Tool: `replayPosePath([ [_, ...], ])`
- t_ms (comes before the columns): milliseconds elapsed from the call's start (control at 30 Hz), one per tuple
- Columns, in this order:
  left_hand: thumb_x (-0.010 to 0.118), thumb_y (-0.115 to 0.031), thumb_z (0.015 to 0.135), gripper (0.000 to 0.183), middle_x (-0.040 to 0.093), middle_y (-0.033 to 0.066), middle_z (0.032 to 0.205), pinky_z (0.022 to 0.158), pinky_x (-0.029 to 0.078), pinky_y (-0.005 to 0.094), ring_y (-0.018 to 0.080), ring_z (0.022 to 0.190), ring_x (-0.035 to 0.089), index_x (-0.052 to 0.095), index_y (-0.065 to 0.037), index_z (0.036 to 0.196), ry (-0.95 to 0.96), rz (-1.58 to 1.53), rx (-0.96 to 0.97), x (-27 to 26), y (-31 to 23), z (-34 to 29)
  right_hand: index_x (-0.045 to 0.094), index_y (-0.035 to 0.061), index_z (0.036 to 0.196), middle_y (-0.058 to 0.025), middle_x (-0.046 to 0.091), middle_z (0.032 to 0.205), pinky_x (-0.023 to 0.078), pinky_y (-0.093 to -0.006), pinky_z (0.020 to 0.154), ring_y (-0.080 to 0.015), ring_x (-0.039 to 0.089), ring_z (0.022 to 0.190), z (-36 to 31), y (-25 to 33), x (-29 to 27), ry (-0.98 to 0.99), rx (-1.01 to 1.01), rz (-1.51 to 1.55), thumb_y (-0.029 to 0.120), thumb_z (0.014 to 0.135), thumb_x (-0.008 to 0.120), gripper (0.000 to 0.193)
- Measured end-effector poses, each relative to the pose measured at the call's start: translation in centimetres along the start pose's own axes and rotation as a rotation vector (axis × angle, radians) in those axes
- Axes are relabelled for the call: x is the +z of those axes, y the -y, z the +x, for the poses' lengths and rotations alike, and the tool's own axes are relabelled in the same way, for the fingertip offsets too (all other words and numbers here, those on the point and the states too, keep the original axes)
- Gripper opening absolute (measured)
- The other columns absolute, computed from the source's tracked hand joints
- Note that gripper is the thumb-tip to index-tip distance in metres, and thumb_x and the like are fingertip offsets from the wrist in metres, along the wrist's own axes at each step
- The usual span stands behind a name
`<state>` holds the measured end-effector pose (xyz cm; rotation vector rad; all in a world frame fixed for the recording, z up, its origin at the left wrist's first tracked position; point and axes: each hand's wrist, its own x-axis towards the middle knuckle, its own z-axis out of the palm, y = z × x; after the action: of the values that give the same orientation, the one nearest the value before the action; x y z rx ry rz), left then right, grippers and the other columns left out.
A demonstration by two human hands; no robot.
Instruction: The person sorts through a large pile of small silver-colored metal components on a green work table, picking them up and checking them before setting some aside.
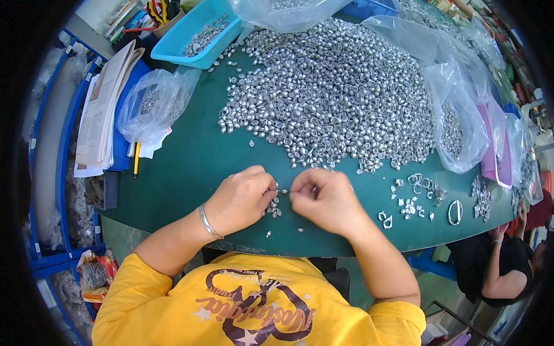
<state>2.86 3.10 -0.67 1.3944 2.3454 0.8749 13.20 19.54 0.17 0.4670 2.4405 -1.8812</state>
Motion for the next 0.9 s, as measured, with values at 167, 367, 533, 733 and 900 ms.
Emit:
replayPosePath([
  [167, 0.057, 0.0, 0.078, 0.003, 0.058, 0.0071, 0.073, 0.044, 0.041, 0.0238, 0.012, 0.049, 0.053, 0.054, 0.0, 0.077, 0.139, -0.742, -0.367, -1.2, 0.5, 0.5, 0.059, -0.0008, 0.083, -0.0033, 0.06, 0.069, 0.042, -0.0221, 0.048, -0.0114, 0.057, 0.061, 0.8, 1.0, -2.0, 0.095, 0.252, 0.683, 0.002, 0.077, 0.059, 0.007],
  [367, 0.052, 0.003, 0.076, 0.006, 0.055, 0.0053, 0.072, 0.042, 0.034, 0.0184, 0.0062, 0.051, 0.047, 0.05, -0.003, 0.075, 0.089, -1.174, -0.499, -2.6, 2.4, 1.1, 0.062, 0.0019, 0.083, -0.013, 0.06, 0.073, 0.049, -0.0353, 0.057, -0.0273, 0.059, 0.061, 0.4, 0.4, 1.4, -0.064, -0.413, -0.675, 0.009, 0.075, 0.066, 0.012],
  [533, 0.068, -0.002, 0.072, 0.01, 0.05, 0.0036, 0.068, 0.053, 0.044, 0.0254, 0.0147, 0.057, 0.052, 0.058, -0.002, 0.076, -0.018, -0.246, 0.036, -0.7, 1.5, 1.1, 0.058, 0.0019, 0.085, -0.0036, 0.059, 0.073, 0.045, -0.0246, 0.054, -0.0129, 0.055, 0.059, 0.4, 0.2, -0.6, 0.045, -0.159, -0.02, 0.003, 0.078, 0.061, 0.008],
  [733, 0.068, -0.009, 0.079, 0.009, 0.049, -0.0041, 0.065, 0.051, 0.04, 0.0205, 0.0063, 0.057, 0.049, 0.064, -0.002, 0.083, 0.107, -0.604, -0.272, -1.5, 1.3, 2.1, 0.056, 0.0009, 0.087, -0.0091, 0.058, 0.069, 0.044, -0.0297, 0.052, -0.018, 0.057, 0.057, -2.8, 0.7, -1.8, 0.281, -0.032, -0.276, 0.011, 0.078, 0.067, 0.018],
  [900, 0.056, -0.009, 0.085, 0.01, 0.054, 0.0042, 0.077, 0.044, 0.031, 0.0157, 0.0052, 0.053, 0.04, 0.056, 0.0, 0.09, 0.156, -1.596, -0.464, -3.5, 2.8, 1.9, 0.055, 0.0011, 0.086, -0.0135, 0.057, 0.071, 0.046, -0.0342, 0.055, -0.0265, 0.057, 0.061, -3.8, -0.7, -0.4, 0.172, -0.302, -0.517, 0.011, 0.078, 0.067, 0.017],
])
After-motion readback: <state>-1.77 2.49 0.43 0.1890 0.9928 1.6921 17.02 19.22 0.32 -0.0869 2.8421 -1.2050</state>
